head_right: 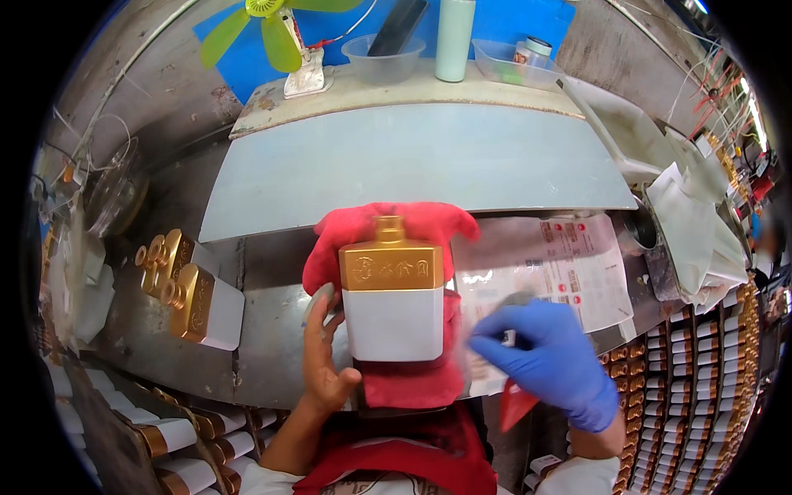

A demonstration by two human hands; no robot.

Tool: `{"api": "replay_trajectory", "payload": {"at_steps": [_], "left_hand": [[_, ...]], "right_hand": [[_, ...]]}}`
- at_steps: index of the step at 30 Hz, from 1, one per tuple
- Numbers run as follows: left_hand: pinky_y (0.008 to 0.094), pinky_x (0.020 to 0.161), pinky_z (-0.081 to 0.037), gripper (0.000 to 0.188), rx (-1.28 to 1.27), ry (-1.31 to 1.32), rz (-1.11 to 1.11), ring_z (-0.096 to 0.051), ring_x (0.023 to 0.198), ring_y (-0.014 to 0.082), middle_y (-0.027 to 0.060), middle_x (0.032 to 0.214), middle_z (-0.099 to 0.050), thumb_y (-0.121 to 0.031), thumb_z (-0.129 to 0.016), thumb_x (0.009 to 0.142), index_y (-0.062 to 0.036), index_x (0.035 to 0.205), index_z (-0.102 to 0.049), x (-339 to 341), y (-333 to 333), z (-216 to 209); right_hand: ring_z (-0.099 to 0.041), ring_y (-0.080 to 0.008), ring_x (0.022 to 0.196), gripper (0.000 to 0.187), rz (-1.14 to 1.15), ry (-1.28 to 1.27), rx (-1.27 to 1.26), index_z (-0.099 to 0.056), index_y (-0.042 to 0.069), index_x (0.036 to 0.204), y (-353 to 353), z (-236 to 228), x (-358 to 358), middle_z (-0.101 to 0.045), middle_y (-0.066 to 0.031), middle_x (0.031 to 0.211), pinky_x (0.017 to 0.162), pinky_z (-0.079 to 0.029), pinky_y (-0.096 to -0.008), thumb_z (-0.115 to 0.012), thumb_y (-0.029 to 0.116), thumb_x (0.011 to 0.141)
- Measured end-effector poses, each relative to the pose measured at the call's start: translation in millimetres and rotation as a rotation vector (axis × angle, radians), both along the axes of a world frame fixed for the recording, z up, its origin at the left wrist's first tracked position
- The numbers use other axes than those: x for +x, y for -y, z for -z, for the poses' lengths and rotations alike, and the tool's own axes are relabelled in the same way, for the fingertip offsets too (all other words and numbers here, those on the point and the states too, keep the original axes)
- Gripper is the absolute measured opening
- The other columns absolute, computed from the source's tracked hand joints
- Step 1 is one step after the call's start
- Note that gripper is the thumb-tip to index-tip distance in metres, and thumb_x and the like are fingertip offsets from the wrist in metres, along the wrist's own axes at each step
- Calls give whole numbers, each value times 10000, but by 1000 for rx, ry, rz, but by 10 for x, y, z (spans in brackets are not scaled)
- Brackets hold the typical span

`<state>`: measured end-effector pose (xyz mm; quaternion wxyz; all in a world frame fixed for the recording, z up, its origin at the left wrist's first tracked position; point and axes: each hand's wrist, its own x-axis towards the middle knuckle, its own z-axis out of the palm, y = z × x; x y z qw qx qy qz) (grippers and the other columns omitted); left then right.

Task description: The person applies labels to gold-colored bottles using a red cloth to hold the bottle and a small orange tool to smooth the label. They repeatedly pick up bottles, apply labels, and place them on a nearby rack.

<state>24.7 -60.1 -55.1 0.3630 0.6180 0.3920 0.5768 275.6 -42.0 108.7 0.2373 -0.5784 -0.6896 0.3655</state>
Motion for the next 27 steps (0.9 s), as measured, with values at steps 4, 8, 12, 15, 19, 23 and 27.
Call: {"api": "replay_trajectory", "payload": {"at_steps": [4, 8, 12, 15, 19, 23, 27], "left_hand": [[456, 1096, -248, 1078, -203, 214, 124, -232, 1386, 308, 213, 1509, -172, -702, -530, 801, 54, 1457, -128, 65, -77, -24], [364, 1116, -192, 1005, -205, 297, 241, -190, 1395, 257, 185, 1529, -126, -608, -512, 876, 51, 1471, -42, 134, -178, -20], [353, 1113, -202, 847, -208, 219, 168, -232, 1370, 248, 193, 1511, -155, -331, -547, 934, 61, 1467, -19, 205, -316, -103], [347, 1106, -222, 805, -245, 158, 155, -267, 1348, 247, 200, 1496, -176, -152, -558, 927, 58, 1467, 1, 253, -324, -142], [342, 1064, -317, 851, -269, 114, 171, -334, 1311, 239, 176, 1485, -209, -8, -546, 885, 6, 1475, 67, 262, -239, -164], [365, 1040, -365, 913, -364, 241, 223, -373, 1287, 246, 163, 1488, -199, 37, -548, 858, -27, 1474, 123, 314, -151, -224], [384, 1061, -322, 912, -289, 154, 198, -330, 1307, 263, 197, 1496, -162, -9, -568, 868, -12, 1469, 118, 275, -186, -211]], "right_hand": [[-557, -120, 592, 130, 41, -155, -133, -702, 59, 847, -83, 395, -385, -654, -41, 723, 571, -455, -264, -686, 184, 815], [-532, -125, 570, 115, 88, 34, 114, -702, 47, 854, -105, 666, -510, -633, -49, 692, 551, -445, -268, -705, 149, 799], [-611, -229, 631, 152, 96, 122, 119, -694, 93, 851, -109, 649, -544, -648, -80, 736, 599, -493, -321, -686, 239, 812], [-616, -220, 633, 152, 102, 109, 101, -688, 87, 847, -117, 662, -531, -650, -76, 738, 603, -495, -318, -683, 235, 815], [-620, -214, 634, 151, 106, 95, 59, -684, 79, 841, -130, 681, -469, -653, -72, 737, 604, -498, -313, -694, 225, 806], [-620, -207, 624, 155, 123, 97, 88, -678, 72, 825, -144, 730, -446, -653, -71, 734, 597, -498, -309, -705, 222, 796], [-619, -202, 613, 158, 112, 86, 90, -673, 68, 813, -170, 749, -419, -645, -73, 718, 589, -497, -313, -709, 221, 793]]}}
